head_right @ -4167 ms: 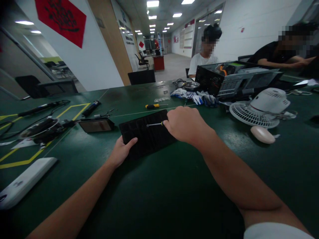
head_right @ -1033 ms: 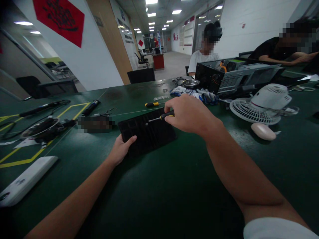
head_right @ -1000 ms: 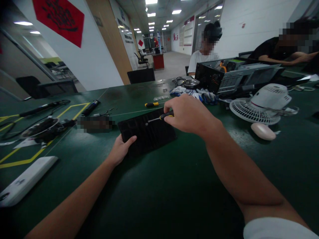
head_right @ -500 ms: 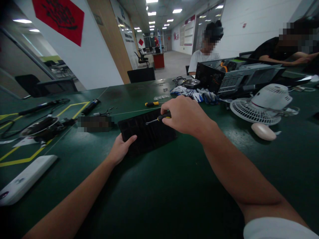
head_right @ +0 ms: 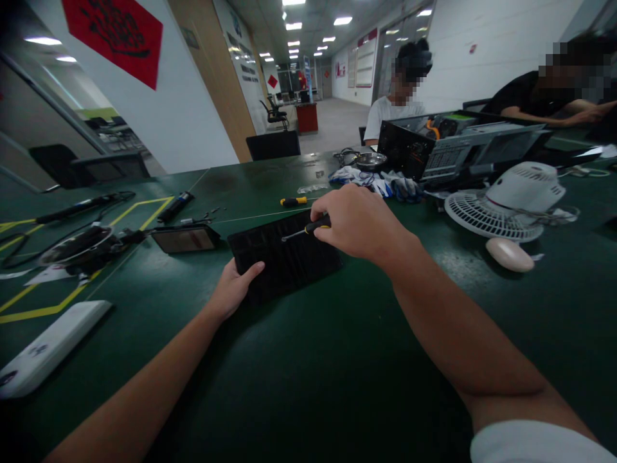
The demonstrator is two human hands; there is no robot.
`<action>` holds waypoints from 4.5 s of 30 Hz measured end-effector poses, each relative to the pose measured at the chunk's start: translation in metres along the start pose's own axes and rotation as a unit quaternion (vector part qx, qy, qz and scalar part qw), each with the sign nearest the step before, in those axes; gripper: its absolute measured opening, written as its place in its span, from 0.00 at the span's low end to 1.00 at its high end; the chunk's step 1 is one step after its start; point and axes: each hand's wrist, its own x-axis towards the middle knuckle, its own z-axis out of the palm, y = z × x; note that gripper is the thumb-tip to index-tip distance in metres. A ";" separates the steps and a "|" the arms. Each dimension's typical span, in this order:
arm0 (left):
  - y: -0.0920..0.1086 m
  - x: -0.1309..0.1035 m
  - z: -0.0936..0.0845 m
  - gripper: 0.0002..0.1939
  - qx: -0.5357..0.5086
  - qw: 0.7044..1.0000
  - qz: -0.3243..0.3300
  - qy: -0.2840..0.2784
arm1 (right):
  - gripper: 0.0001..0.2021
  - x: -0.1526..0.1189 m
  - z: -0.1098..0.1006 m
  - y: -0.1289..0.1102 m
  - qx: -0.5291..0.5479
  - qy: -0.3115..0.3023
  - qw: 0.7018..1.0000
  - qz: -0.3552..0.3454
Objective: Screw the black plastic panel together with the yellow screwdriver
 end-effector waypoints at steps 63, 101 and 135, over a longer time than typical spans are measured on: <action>0.003 -0.001 0.002 0.31 -0.007 1.000 -0.009 0.011 | 0.13 -0.001 -0.001 -0.005 -0.036 0.020 0.999 -0.011; 0.003 -0.001 0.001 0.31 -0.011 1.000 -0.006 0.015 | 0.22 -0.004 -0.001 -0.009 -0.088 -0.096 0.989 0.074; 0.010 -0.003 0.003 0.29 0.011 1.000 -0.010 0.013 | 0.13 -0.004 -0.009 0.014 -0.040 0.038 0.998 0.010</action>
